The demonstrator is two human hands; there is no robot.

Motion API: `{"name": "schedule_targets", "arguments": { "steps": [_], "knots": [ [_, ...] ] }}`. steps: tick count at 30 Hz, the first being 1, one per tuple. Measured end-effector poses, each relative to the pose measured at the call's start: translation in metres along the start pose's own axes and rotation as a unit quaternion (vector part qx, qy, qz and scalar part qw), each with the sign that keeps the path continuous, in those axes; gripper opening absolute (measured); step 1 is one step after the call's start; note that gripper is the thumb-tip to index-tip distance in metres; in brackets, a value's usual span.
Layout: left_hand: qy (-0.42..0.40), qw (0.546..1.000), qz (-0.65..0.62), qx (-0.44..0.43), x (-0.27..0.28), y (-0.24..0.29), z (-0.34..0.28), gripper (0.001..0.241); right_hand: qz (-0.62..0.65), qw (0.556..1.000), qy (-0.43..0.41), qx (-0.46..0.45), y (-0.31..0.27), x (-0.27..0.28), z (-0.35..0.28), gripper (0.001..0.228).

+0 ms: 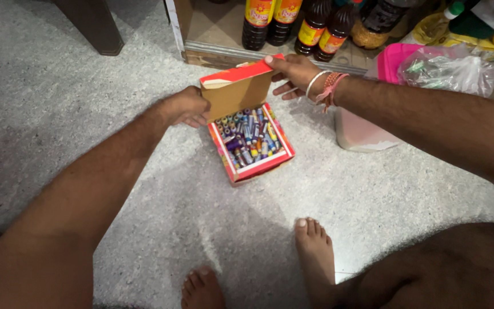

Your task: The person organizes snack items in a small shop. They pick up a plastic bag of candies and place it into a display box on the counter. They then retrieve a box of Amtoo crayons from a lower shelf, open it to check the contents, and place it back. Finally, they handle a small white box and a yellow packet, arranging them on the counter.

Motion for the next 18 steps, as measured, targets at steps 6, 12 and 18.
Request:
{"name": "schedule_targets", "arguments": {
  "steps": [6,12,18],
  "knots": [
    [0.009,1.000,0.003,0.011,-0.001,0.004,-0.002,0.048,-0.014,1.000,0.010,0.009,0.003,-0.001,0.003,0.072],
    [0.003,1.000,-0.004,0.018,0.001,0.002,0.002,0.050,-0.019,1.000,0.008,0.014,0.007,0.002,0.005,0.079],
    [-0.005,1.000,-0.020,0.022,0.002,-0.002,0.011,0.054,-0.049,0.998,0.009,0.036,0.011,0.002,0.007,0.083]
  ]
}}
Point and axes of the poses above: each hand's wrist, its own z-axis towards the middle knuckle, its own x-axis out of the back of the hand, y = z × x, the point moved 1 cm from there along z, towards the middle knuckle, and after that the axes turned 9 degrees about y, right-handed, at the moved point
